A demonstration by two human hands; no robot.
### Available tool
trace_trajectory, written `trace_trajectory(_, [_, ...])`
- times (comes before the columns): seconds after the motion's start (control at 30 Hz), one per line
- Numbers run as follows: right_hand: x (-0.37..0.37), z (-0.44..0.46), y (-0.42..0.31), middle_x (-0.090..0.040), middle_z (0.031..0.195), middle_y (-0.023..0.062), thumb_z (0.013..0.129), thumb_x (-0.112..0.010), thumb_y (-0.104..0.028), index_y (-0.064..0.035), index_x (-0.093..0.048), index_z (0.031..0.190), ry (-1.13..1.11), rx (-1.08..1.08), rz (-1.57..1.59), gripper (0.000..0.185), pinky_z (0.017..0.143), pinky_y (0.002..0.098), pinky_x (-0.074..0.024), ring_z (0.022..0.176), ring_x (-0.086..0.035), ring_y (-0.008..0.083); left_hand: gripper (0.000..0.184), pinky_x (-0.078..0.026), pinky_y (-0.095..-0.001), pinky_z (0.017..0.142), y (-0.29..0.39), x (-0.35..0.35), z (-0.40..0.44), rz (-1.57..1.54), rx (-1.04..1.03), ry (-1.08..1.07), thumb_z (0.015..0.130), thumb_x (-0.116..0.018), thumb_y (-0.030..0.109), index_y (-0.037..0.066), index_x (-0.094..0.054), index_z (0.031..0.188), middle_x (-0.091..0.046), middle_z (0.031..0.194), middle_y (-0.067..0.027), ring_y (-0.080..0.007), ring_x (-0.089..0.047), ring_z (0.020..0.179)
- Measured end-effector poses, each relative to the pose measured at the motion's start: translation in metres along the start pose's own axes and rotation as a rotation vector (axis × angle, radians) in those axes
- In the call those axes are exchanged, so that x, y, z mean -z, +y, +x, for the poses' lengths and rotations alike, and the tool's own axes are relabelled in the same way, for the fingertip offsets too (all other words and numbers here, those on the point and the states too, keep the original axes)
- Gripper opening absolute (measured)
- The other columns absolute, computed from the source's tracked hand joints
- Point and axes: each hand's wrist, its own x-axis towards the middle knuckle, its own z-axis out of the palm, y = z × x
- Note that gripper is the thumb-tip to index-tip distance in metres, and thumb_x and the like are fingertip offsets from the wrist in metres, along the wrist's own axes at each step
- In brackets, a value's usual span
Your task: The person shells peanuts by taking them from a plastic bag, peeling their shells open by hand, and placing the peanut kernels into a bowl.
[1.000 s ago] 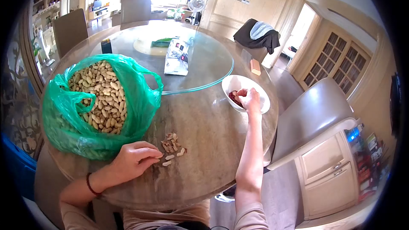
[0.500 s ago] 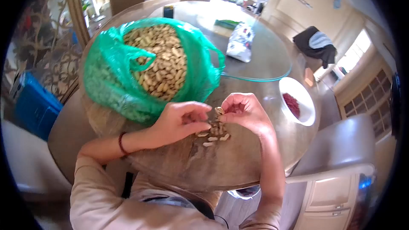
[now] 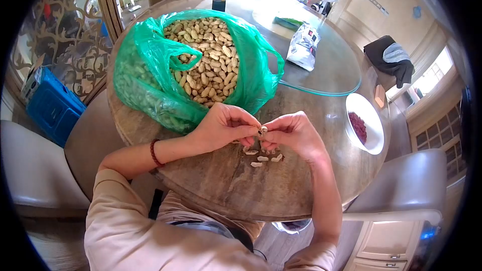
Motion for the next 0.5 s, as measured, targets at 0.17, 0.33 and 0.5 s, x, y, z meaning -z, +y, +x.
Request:
trace_trajectory(0.17, [0.001, -0.001, -0.002, -0.068, 0.078, 0.0122, 0.084, -0.064, -0.004, 0.0067, -0.066, 0.094, 0.008, -0.044, 0.025, 0.015, 0.064, 0.026, -0.0563, 0.069, -0.066, 0.0152, 0.013, -0.055, -0.0232, 0.063, -0.001, -0.001, 0.0, -0.01, 0.011, -0.009, 0.086, -0.063, 0.004, -0.003, -0.066, 0.096, -0.068, 0.085, -0.0092, -0.0111, -0.065, 0.071])
trace_trajectory(0.33, [0.007, -0.003, 0.0, -0.068, 0.077, 0.0121, 0.08, -0.066, -0.003, 0.0051, -0.067, 0.09, -0.022, -0.026, -0.135, 0.013, 0.058, 0.0265, -0.0534, 0.065, -0.065, 0.0145, 0.016, -0.053, -0.026, 0.061, -0.012, -0.003, -0.003, 0.209, -0.102, -0.012, 0.083, -0.065, 0.004, -0.002, -0.066, 0.097, -0.068, 0.081, -0.0097, -0.014, -0.065, 0.069])
trace_trajectory(0.5, [0.007, -0.007, -0.008, -0.067, 0.077, 0.0132, 0.072, -0.069, -0.003, 0.0011, -0.069, 0.087, -0.046, 0.13, -0.634, 0.015, 0.058, 0.0289, -0.0501, 0.062, -0.063, 0.0169, 0.024, -0.05, -0.0354, 0.06, -0.013, -0.005, -0.005, 0.778, -0.419, -0.161, 0.076, -0.069, 0.009, 0.0, -0.065, 0.098, -0.064, 0.076, -0.016, -0.03, -0.063, 0.068])
